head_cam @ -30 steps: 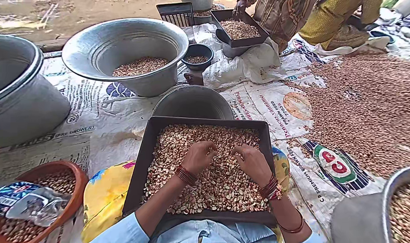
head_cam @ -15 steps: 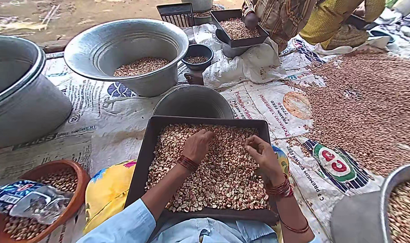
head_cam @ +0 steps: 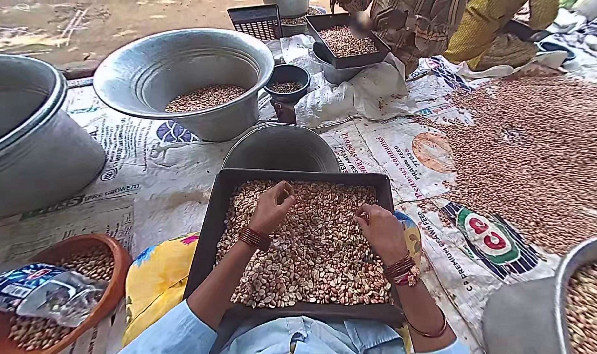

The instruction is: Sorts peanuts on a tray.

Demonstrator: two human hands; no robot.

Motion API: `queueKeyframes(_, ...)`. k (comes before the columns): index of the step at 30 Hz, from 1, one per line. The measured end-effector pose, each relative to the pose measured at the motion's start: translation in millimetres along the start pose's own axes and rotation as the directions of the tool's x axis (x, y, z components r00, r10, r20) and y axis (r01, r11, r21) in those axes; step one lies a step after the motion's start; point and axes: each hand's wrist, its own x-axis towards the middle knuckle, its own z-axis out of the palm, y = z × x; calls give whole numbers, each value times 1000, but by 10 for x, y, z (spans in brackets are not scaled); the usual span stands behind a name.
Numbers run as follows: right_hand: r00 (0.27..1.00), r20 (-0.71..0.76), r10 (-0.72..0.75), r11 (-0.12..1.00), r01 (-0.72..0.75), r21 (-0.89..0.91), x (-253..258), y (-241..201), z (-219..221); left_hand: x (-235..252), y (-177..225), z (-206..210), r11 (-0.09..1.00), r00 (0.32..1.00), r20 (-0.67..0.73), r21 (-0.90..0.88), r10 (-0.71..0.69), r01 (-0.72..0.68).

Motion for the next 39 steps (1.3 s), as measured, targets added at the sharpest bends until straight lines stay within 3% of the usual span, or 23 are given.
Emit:
queueKeyframes(2, 1000, 5, -1, 1000, 1, -16, 22, -7, 29, -110, -7, -89, 1000, 1000, 23, 29, 5, -5)
queueKeyframes(7, 1000, 7, -6, 999, 6, -48, 24, -19, 77, -417, -8, 101, 891, 973, 165, 401, 158, -213)
queueKeyframes(14, 1000, 9, -29, 997, 29, -70, -38, -10, 149, -453, -41, 360, 816, 964, 178, 515, 197, -262)
queueKeyframes(17, 997, 78, -8, 996, 15, -85, -22, -23, 127, -432, -72, 276, 866, 961, 189, 424, 202, -265)
queueKeyframes(19, 994, 109, -17, 1000, 16, 7, -19, 1, 73, -424, -117, 203, 966, 969, 195, 183, 149, -185)
queueKeyframes(21, 995, 46, -88, 962, 73, 263, -44, 103, 37, -461, -147, 115, 992, 945, 324, -128, 51, -10)
queueKeyframes(22, 992, 7, -127, 879, 109, 463, -54, 179, 47, -509, -151, 92, 973, 914, 404, -221, 33, 62)
queueKeyframes(23, 987, 1, -159, 721, 116, 684, -70, 247, 49, -575, -153, 84, 961, 863, 503, -258, 47, 98)
queueKeyframes(25, 977, -9, -213, 232, 59, 971, -128, 330, 94, -728, -140, 140, 980, 690, 714, -195, 118, 34)
queueKeyframes(26, 973, -5, -230, 54, 18, 998, -165, 361, 113, -789, -99, 199, 991, 575, 808, -118, 131, -60)
queueKeyframes(27, 973, 5, -229, -52, -17, 999, -203, 383, 135, -835, -29, 293, 989, 459, 882, -50, 109, -138)
queueKeyframes(28, 978, 23, -210, -114, -47, 992, -241, 384, 150, -864, 33, 420, 977, 390, 916, -4, 88, -212)
queueKeyframes(29, 983, 43, -180, -153, -71, 986, -273, 369, 157, -873, 61, 556, 961, 384, 918, 13, 98, -275)
queueKeyframes(32, 995, 69, -77, -239, -86, 967, -328, 294, 131, -671, 120, 820, 969, 456, 885, 20, 97, -247)
queueKeyframes(35, 998, 45, -43, -250, -55, 967, -396, 303, 37, -341, 170, 793, 996, 705, 706, 5, 61, -91)
queueKeyframes(37, 999, 5, -41, -146, -11, 989, -461, 356, -31, -176, 169, 642, 1000, 864, 503, -28, 20, -7)
queueKeyframes(39, 998, -41, -42, 91, 44, 995, -535, 421, -79, -96, 70, 489, 999, 952, 306, -41, 4, 9)
